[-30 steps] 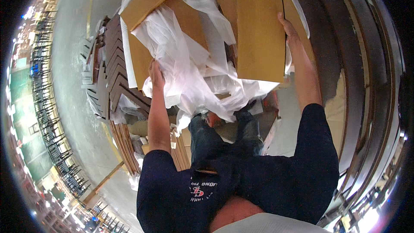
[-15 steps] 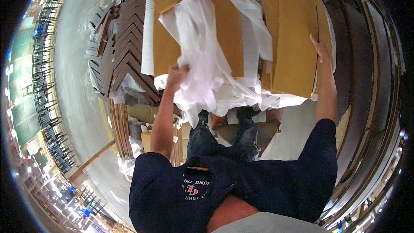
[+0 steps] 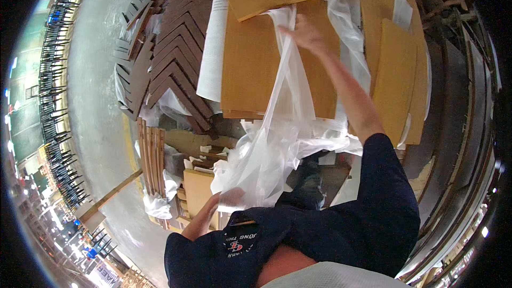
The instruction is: The person removes protective plastic and cardboard from a stack of wooden panels on a pallet, then uses a manual pallet jack to move the pallet and continue stacking additional panels. The person handles panels one at a time and repositions the pallet multiple times.
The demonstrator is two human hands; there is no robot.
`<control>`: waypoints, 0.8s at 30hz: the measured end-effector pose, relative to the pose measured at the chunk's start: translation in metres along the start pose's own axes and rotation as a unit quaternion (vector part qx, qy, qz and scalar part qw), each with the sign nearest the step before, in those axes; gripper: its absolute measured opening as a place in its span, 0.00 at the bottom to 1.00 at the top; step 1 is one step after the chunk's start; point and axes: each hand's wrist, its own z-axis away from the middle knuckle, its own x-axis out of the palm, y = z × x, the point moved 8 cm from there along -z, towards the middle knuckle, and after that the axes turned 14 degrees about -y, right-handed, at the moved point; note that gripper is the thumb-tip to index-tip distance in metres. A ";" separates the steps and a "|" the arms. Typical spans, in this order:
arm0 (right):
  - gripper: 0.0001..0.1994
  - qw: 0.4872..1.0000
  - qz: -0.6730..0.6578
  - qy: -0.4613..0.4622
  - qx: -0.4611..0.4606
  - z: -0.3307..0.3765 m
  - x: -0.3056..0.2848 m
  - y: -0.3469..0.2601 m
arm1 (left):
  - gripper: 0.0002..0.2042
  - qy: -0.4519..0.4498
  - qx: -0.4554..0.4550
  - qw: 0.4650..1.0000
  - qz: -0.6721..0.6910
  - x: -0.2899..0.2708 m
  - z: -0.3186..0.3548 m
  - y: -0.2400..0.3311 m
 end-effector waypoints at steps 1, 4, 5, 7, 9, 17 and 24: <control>0.35 1.000 0.001 -0.008 -0.024 -0.005 0.030 -0.022 | 0.12 -0.008 -0.009 1.000 0.000 0.004 0.010 -0.009; 0.31 0.987 0.021 0.159 0.018 0.002 0.076 -0.033 | 0.12 0.054 -0.040 0.993 0.094 -0.023 0.041 -0.040; 0.29 0.986 -0.009 0.168 0.007 0.007 0.086 -0.024 | 0.12 0.135 -0.039 0.969 0.204 -0.047 0.054 -0.054; 0.24 0.989 -0.028 0.138 -0.049 0.019 0.097 -0.004 | 0.12 0.343 0.020 0.823 0.453 -0.099 0.086 -0.083; 0.18 0.984 0.000 0.110 -0.142 0.044 0.096 0.011 | 0.12 0.486 0.094 0.703 0.511 -0.158 0.111 -0.096; 0.10 0.976 -0.007 -0.030 -0.217 0.209 0.179 0.041 | 0.38 0.615 0.087 0.730 0.284 -0.304 0.075 -0.013; 0.22 0.952 -0.150 -0.194 -0.181 0.327 0.235 0.095 | 0.23 0.506 0.073 0.750 0.420 -0.185 0.000 0.026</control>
